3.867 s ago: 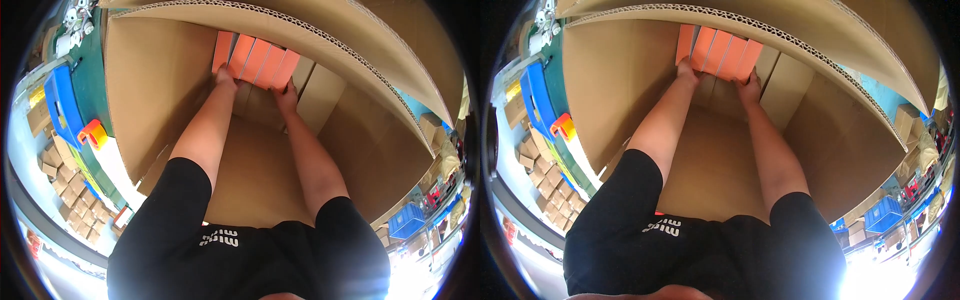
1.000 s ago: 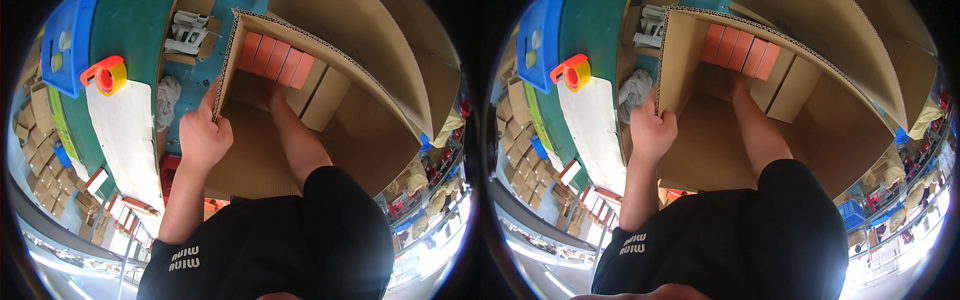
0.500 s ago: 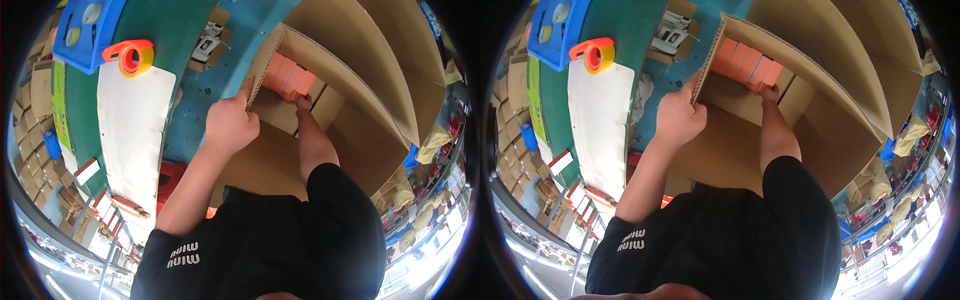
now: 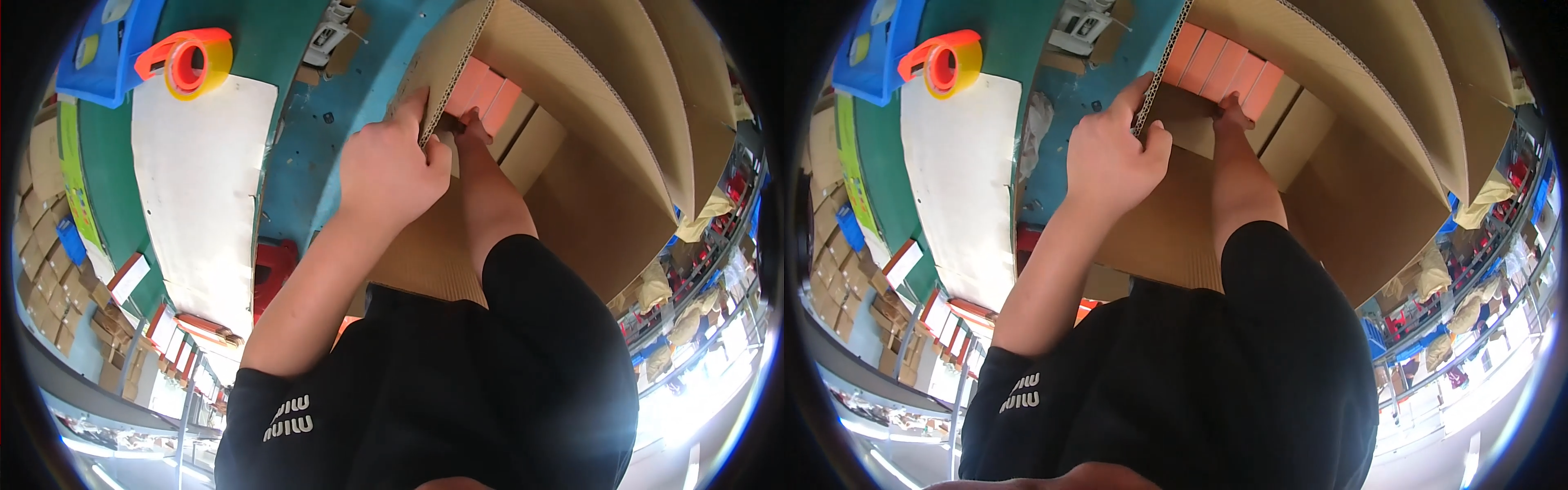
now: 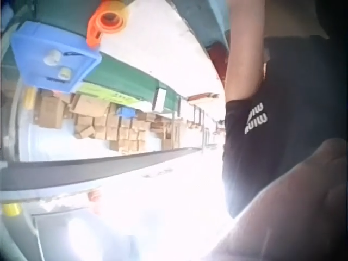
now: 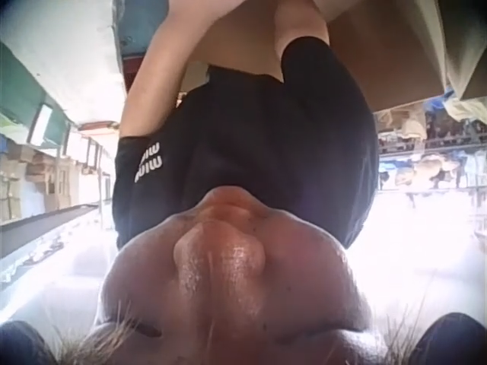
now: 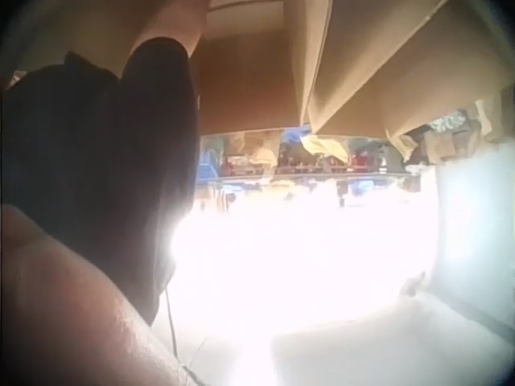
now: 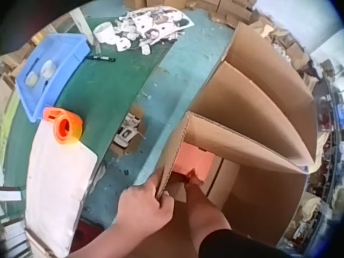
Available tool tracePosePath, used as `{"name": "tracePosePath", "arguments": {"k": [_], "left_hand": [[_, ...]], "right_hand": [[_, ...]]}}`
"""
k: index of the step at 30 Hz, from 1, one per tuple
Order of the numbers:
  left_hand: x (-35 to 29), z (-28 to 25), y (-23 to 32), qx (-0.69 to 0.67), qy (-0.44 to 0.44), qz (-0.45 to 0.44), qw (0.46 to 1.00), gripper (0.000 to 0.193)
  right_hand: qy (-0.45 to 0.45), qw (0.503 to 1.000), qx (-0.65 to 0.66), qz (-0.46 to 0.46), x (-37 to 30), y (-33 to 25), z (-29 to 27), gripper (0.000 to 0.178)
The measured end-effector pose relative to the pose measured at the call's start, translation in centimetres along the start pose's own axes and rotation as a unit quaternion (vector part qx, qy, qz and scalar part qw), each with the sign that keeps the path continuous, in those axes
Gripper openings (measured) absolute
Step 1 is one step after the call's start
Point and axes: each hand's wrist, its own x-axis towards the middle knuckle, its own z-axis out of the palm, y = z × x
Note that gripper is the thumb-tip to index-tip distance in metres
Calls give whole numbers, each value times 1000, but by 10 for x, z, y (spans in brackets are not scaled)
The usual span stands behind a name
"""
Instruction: The person packs small orange product boxes into a larger cardboard shipping carton by hand.
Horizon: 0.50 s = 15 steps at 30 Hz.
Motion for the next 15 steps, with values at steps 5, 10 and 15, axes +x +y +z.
{"name": "tracePosePath", "arguments": {"k": [5, 10, 15], "left_hand": [[6, 9, 9, -29, -2, 28, 999, 54], [0, 8, 9, -31, 5, 11, 999, 54], [4, 14, 15, -50, 6, 16, 999, 53]], "right_hand": [[-34, 994, -21, -106, 58, -7, -24, 48], [-82, 986, 21, -145, 50, -6, -17, 19], [-88, 996, -27, 7, 46, -44, -21, 21]]}}
